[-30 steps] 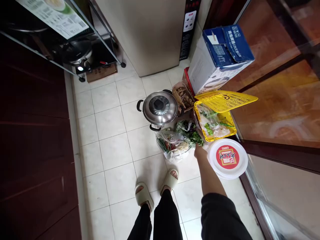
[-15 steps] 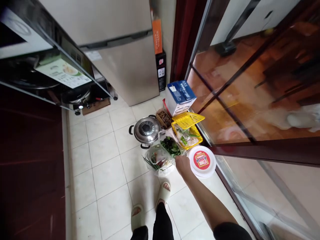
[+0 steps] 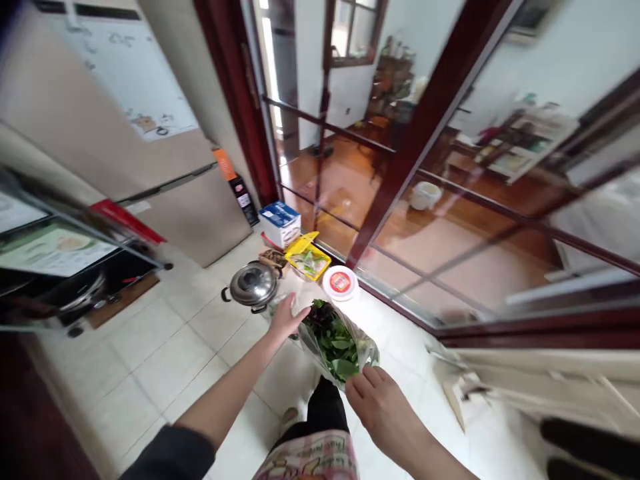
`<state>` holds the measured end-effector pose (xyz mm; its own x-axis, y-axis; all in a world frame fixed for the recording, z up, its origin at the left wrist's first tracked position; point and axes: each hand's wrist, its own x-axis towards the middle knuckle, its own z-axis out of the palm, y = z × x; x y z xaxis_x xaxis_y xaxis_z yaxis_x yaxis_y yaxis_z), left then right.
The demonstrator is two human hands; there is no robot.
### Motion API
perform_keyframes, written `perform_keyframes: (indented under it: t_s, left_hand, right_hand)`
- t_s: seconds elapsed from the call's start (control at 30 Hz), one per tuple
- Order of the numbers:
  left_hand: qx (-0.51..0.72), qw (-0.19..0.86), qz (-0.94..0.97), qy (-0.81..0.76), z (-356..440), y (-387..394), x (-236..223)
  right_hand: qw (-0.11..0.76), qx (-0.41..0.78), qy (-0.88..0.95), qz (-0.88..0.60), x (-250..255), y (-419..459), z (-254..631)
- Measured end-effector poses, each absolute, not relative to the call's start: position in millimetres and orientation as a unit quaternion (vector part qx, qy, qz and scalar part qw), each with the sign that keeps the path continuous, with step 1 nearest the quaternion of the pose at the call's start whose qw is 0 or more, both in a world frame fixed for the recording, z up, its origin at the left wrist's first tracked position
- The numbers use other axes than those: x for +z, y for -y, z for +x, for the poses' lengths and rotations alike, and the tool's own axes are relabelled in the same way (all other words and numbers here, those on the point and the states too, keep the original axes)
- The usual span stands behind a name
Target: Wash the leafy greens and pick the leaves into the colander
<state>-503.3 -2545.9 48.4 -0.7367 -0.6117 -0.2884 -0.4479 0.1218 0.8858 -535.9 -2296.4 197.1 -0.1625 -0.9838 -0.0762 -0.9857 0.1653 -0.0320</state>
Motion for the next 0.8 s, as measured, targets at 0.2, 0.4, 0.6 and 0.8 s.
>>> perform_keyframes:
  t_s: [0.2, 0.4, 0.6, 0.8]
  left_hand:
    - [-0.712, -0.084, 0.103, 0.69, -490, 2395, 129]
    - [-0.774, -0.327, -0.087, 0.536, -440, 2222, 214]
    - [-0.73, -0.47, -0.182, 0.461, -417, 2061, 282]
    - [-0.697, -0.533, -0.215, 0.428, -401, 1913, 329]
  right_hand:
    - [-0.015, -0.01, -0.899, -0.437, 255, 2132, -430]
    - [-0.024, -0.028, -0.986, -0.163, 259, 1968, -305]
    - [-0.035, -0.127, -0.99, 0.059, 238, 1838, -213]
    - [-0.118, -0.238, -0.959, 0.093, 250, 1751, -226]
